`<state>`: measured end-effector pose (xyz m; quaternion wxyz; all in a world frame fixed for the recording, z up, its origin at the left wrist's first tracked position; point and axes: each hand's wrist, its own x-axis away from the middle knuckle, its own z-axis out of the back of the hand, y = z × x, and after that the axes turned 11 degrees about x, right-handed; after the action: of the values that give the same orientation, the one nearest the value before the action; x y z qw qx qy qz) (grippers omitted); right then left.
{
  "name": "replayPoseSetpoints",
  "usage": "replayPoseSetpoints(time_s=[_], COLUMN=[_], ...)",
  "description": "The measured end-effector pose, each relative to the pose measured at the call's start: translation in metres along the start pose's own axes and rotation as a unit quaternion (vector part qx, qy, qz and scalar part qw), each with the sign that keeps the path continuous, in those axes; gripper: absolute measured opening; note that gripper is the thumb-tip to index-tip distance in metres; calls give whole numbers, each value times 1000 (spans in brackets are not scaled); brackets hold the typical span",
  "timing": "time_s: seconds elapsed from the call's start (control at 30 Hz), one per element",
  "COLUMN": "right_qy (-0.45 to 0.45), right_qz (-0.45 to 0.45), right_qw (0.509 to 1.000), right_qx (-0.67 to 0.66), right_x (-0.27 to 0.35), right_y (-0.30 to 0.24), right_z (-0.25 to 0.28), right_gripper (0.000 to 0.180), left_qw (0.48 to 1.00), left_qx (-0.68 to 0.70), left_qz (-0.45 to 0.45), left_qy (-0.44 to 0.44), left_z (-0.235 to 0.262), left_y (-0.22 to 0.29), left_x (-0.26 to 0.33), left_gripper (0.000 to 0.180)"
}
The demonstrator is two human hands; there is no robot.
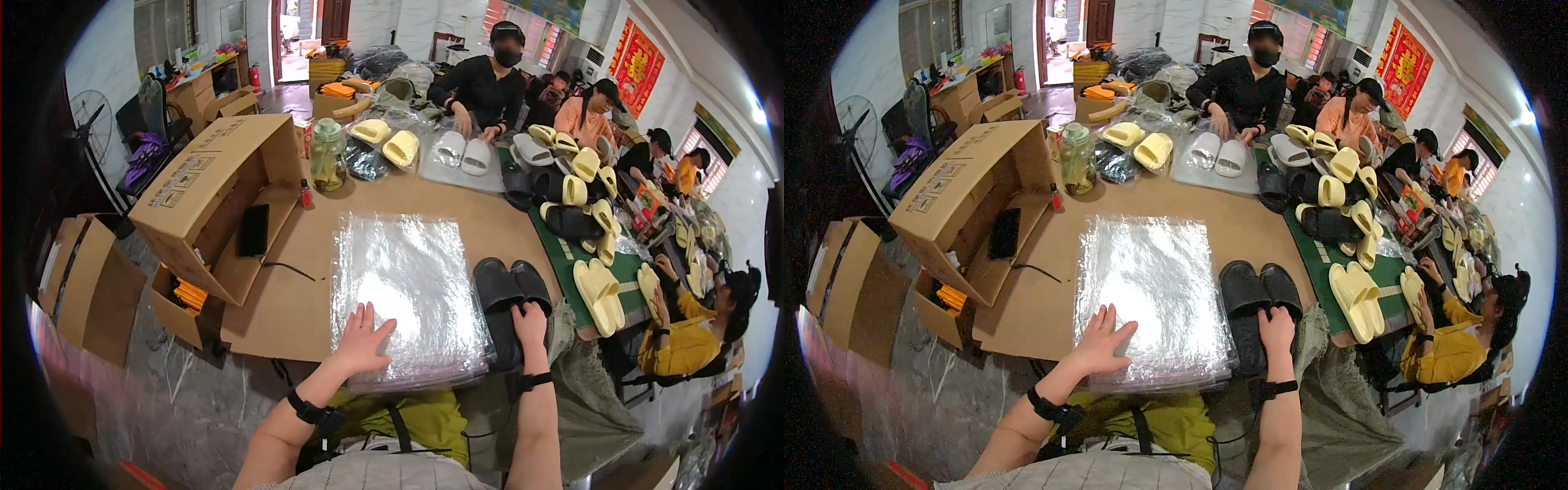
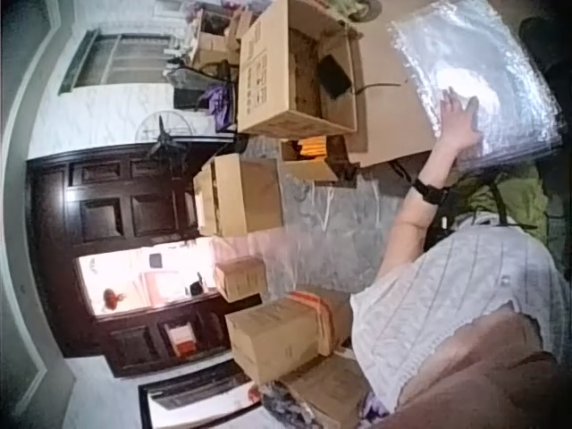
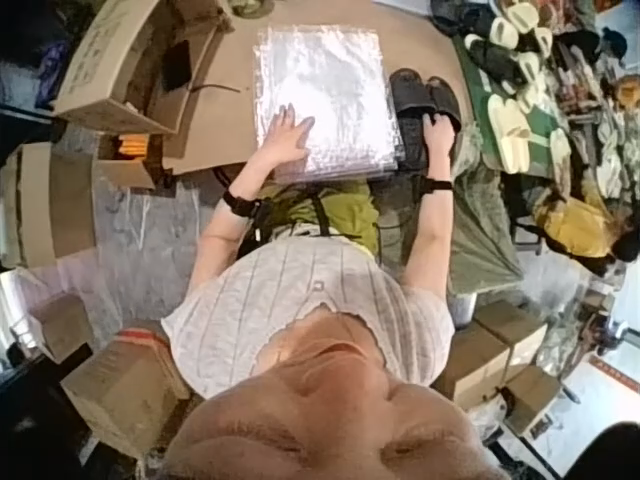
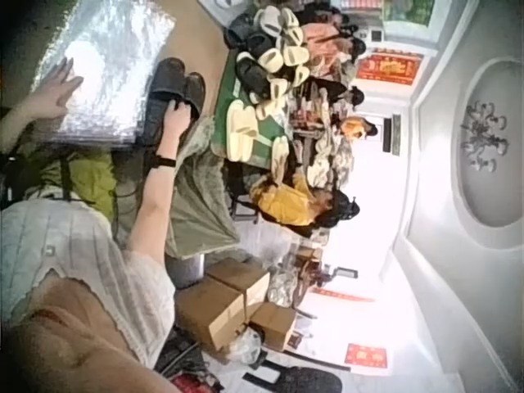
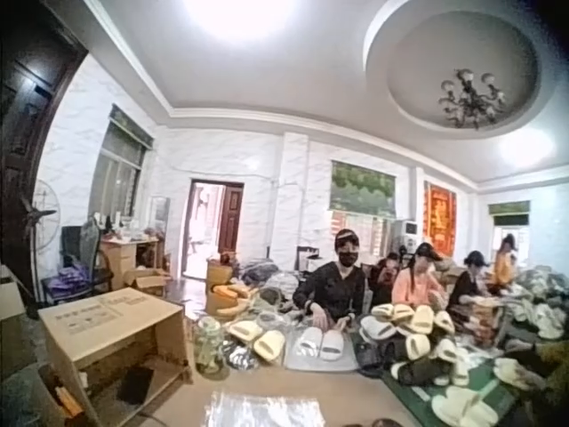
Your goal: Packing pairs of slippers into plastic bags at a shoe manufacturing facility.
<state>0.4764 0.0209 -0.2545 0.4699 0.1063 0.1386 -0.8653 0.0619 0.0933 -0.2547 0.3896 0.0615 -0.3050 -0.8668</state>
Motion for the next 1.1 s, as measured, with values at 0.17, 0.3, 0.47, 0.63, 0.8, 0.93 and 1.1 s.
replayPoseSetpoints(time_s=[0.17, 0.3, 0.47, 0.63, 0.8, 0.93, 1.1], right_qy=[136, 130, 126, 92, -13, -80, -171], right_qz=[-18, -93, -14, 45, 75, 160, 211], right_qw=[981, 955, 926, 924, 926, 915, 888], right_qx=[-139, -248, -355, -369, -370, -362, -372], right_x=[5, 31, 90, 140, 168, 180, 178], right_y=[23, 43, 14, -4, -25, -32, -53], right_z=[9, 28, 79, 94, 111, 107, 112], right_gripper=[40, 20, 26, 28, 26, 27, 16], left_qw=[998, 995, 996, 998, 991, 979, 959], left_qx=[-35, -59, -84, -19, -10, 63, 102], left_qz=[-9, -20, 22, -32, -76, -63, -87], left_qy=[49, 76, 32, 46, 113, 183, 251], left_z=[-9, -4, 19, 18, 15, 23, 26], left_y=[-5, 1, 29, 17, 14, 29, 42], left_x=[5, 11, 12, 7, 2, -2, -13], left_gripper=[83, 85, 86, 68, 36, 21, 22])
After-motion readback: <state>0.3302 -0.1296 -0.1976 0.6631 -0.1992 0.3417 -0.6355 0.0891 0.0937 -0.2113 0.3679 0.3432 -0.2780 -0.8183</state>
